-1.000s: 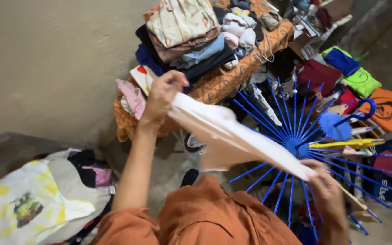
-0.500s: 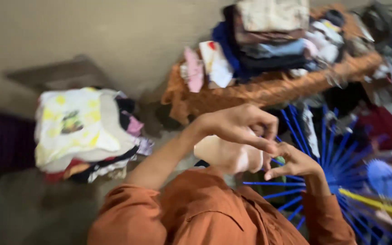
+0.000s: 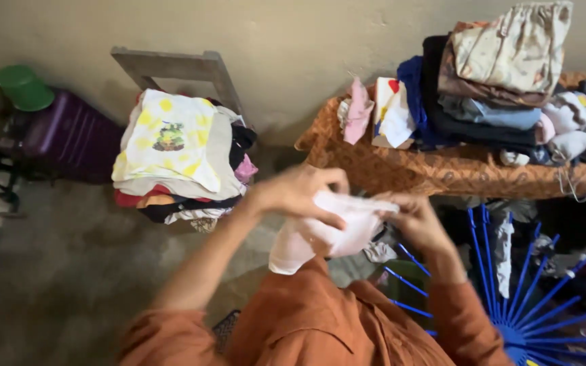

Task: The person folds various garments and places them on a nearby surface. They handle items one at a time, folding them neatly and stacking them.

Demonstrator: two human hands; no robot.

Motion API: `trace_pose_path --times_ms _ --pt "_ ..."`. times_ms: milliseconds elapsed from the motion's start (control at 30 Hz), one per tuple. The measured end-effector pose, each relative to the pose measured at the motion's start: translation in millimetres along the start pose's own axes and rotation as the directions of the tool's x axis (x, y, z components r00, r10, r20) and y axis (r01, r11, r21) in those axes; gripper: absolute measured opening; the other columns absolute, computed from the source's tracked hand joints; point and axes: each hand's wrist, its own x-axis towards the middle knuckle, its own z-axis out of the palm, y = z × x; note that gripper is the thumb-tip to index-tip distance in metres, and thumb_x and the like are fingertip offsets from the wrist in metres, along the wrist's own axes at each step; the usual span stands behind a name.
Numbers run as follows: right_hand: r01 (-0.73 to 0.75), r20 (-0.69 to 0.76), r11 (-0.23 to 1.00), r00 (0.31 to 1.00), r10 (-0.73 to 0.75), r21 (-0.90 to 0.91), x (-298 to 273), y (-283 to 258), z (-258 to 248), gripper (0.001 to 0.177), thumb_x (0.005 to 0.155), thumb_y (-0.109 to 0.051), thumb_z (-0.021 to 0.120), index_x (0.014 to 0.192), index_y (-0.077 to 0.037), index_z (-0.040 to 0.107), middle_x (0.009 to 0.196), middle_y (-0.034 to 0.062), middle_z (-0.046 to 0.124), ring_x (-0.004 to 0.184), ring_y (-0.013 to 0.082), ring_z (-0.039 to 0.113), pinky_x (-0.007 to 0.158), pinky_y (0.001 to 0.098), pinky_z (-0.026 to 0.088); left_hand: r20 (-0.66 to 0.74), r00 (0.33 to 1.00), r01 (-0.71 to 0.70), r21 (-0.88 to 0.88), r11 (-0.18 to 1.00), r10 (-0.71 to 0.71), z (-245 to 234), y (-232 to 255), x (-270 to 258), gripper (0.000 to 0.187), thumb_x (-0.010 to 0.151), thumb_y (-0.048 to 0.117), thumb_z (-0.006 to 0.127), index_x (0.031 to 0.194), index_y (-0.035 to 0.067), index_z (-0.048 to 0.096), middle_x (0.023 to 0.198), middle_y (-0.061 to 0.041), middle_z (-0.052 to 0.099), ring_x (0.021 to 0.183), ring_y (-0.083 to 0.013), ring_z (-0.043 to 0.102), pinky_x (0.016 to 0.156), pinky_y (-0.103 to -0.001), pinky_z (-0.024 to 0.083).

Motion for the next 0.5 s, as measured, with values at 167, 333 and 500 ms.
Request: trace_pose_path --times_ms 167,333,500 --pt "0.128 -0.137 0.802 0.958 -0.253 -0.583 5 -119 -24 0.011 0.095 -0.006 0.069 0.102 -0.002 0.077 0.112 0.0126 0.075 0.101 0.0221 0.068 0.085 0.0362 0.056 -0.2 0.976 0.209 0.776 0.595 -0.082 -11 14 12 0.055 0.076 0.054 0.081 0.105 0.009 0.069 0.095 -0.01 0.074 0.098 -0.0268 0.069 0.096 -0.047 0.049" --pt "0.369 0.175 0.25 0.807 -0.564 -0.895 8 -75 -36 0.03 0.081 0.0 0.065 0.109 -0.003 0.075 0.126 0.0119 0.07 0.116 0.0279 0.066 0.097 0.0404 0.054 -0.511 0.581 0.447 0.851 0.276 0.633 6 -15 4 0.018 0.101 0.022 0.074 0.117 0.013 0.074 0.117 -0.005 0.07 0.119 -0.0206 0.059 0.101 -0.049 0.049" --pt "0.54 0.672 0.7 0.732 -0.117 -0.467 -17 83 0 0.013 0.073 -0.011 0.071 0.077 0.0 0.064 0.091 0.0156 0.068 0.097 0.0378 0.064 0.091 0.0467 0.051 0.084 0.9 0.362 0.401 0.841 -0.427 125 -169 -44 0.034 0.088 0.041 0.068 0.097 0.009 0.078 0.09 -0.016 0.077 0.09 -0.0342 0.074 0.082 -0.048 0.056"
